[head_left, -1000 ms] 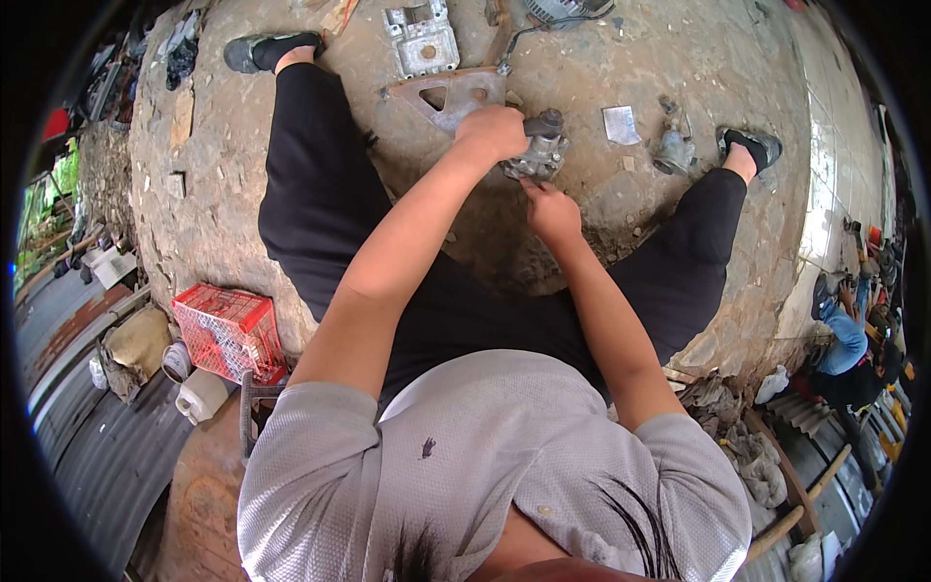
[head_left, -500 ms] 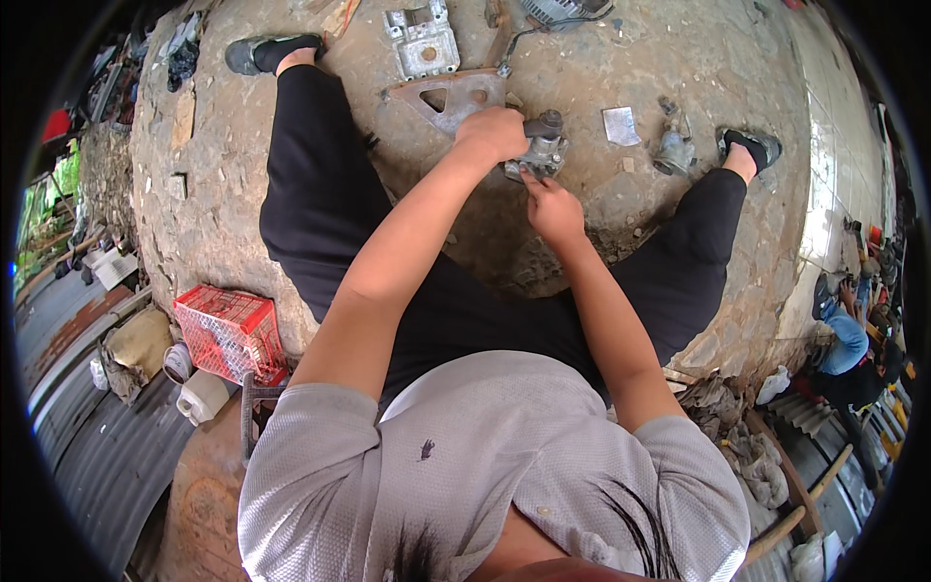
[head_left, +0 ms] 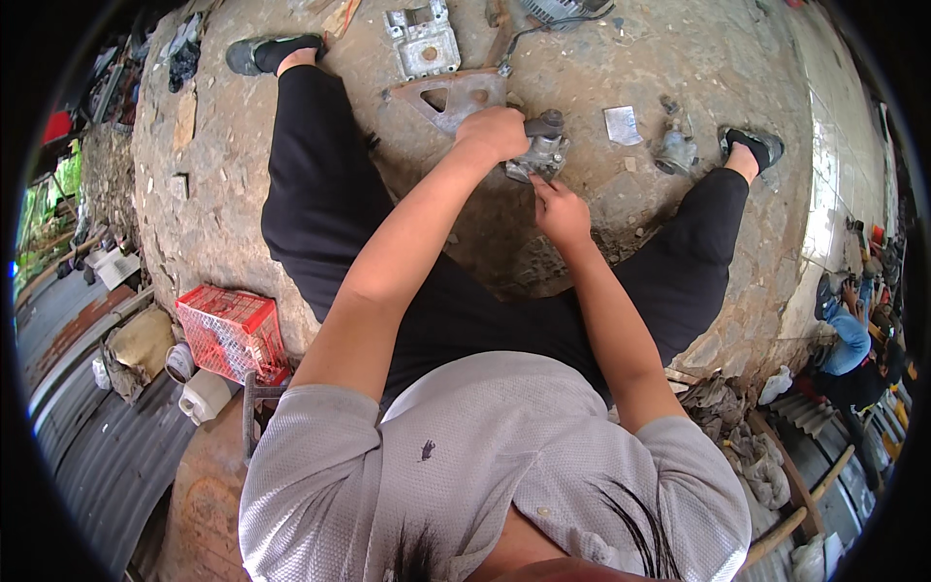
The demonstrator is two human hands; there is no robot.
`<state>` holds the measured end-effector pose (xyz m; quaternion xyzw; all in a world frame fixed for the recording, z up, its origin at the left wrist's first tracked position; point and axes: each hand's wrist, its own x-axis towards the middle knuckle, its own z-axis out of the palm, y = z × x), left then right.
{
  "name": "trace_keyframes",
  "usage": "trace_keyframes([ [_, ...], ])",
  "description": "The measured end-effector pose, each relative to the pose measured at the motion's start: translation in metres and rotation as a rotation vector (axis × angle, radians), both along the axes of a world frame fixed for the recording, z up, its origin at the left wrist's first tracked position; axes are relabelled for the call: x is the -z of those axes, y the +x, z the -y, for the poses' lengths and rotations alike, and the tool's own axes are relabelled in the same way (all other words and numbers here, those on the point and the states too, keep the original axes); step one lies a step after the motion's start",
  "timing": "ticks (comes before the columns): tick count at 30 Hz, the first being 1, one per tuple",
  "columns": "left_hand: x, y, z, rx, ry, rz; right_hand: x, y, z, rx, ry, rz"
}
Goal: The person sits on the floor and uses a small metal tool to scrape and clean the surfaces of several disassembled mechanical parts. They repeatedly rub the tool against the metal components, turning them over to access different sides.
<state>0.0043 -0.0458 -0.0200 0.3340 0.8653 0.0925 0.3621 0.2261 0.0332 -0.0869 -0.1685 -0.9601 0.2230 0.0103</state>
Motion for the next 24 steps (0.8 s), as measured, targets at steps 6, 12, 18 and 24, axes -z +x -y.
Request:
trace_keyframes([
  [6, -0.007, -0.002, -0.002, 0.03, -0.042, 0.031, -0.022, 0.012, -0.002, 0.057, -0.093, 0.006],
  [12, 0.0, -0.001, 0.0, -0.002, 0.005, -0.001, -0.015, 0.015, -0.009, 0.104, -0.127, -0.05],
  [18, -0.001, -0.002, -0.002, 0.014, -0.014, -0.002, -0.014, 0.007, 0.01, -0.067, -0.064, 0.128],
  [24, 0.003, -0.002, -0.003, 0.014, -0.031, -0.01, -0.026, 0.004, 0.005, 0.0, -0.036, 0.055],
])
